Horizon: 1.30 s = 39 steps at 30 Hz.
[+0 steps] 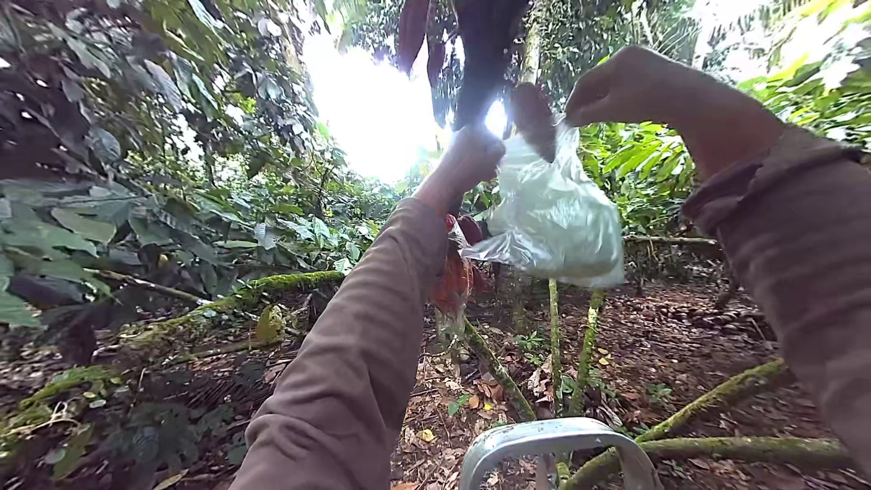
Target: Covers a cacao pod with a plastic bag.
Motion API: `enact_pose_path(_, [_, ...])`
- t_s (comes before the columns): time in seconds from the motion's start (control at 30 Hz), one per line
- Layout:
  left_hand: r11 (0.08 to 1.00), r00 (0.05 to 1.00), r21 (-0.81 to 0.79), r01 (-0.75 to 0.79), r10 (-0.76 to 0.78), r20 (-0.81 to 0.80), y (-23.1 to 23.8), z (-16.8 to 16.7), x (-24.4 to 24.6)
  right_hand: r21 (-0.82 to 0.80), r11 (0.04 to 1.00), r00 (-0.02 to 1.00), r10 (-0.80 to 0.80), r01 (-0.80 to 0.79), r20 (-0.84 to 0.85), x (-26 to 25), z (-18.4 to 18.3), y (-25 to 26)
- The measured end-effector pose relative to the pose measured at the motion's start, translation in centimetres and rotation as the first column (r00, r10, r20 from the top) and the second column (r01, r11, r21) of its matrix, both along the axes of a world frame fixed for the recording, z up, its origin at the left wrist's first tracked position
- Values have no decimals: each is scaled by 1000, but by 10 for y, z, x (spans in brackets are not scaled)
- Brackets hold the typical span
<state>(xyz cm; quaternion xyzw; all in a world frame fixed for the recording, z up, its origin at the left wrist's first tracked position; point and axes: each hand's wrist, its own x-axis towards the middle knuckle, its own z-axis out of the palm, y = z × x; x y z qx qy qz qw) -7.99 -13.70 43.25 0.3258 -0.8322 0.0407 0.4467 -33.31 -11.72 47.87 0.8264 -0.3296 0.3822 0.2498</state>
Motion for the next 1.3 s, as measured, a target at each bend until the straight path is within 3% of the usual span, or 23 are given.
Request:
enact_pose_path(0.27, [990, 992, -55, -128, 126, -27, 17, 11, -5, -60, 979, 948, 206, -197, 244, 17, 8, 5])
enact_pose_path(0.4, [931, 952, -211, -299, 275, -137, 17, 21, -3, -2, 987, 929, 151, -160, 337, 42, 11, 6])
enact_pose_path(0.5, [910, 924, -217, -354, 305, -231, 26, 24, -7, -7, 993, 912, 108, -115, 396, 58, 14, 4])
enact_pose_path(0.6, [927, 921, -221, -304, 227, -316, 31, 26, -10, -34, 999, 905, 8, 7, 425, 71, 18, 9])
enact_pose_path(0.73, [984, 918, -112, -142, 89, -386, 32, 31, -12, -77, 990, 903, -72, 114, 424, 89, 25, 15])
enact_pose_path(0.9, [947, 949, -148, -285, 257, -181, 37, 37, -5, -101, 986, 856, 168, -135, 489, 80, 36, 4])
enact_pose_path(0.97, [947, 953, -160, -278, 251, -168, 35, 36, -1, -69, 951, 812, 293, -301, 504, 64, 36, 7])
enact_pose_path(1.03, [959, 956, -160, -234, 197, -217, 31, 35, 5, 42, 927, 793, 295, -373, 533, 51, 30, 12])
enact_pose_path(1.1, [974, 945, -128, -187, 143, -294, 30, 34, 7, 221, 906, 794, 174, -360, 583, 45, 19, 21])
enact_pose_path(1.17, [980, 933, -106, -171, 127, -338, 30, 35, 5, 272, 908, 829, 129, -319, 544, 43, 9, 23])
enact_pose_path(1.3, [982, 928, -77, -174, 137, -347, 30, 33, 1, 78, 984, 885, 110, -162, 452, 54, 5, 14])
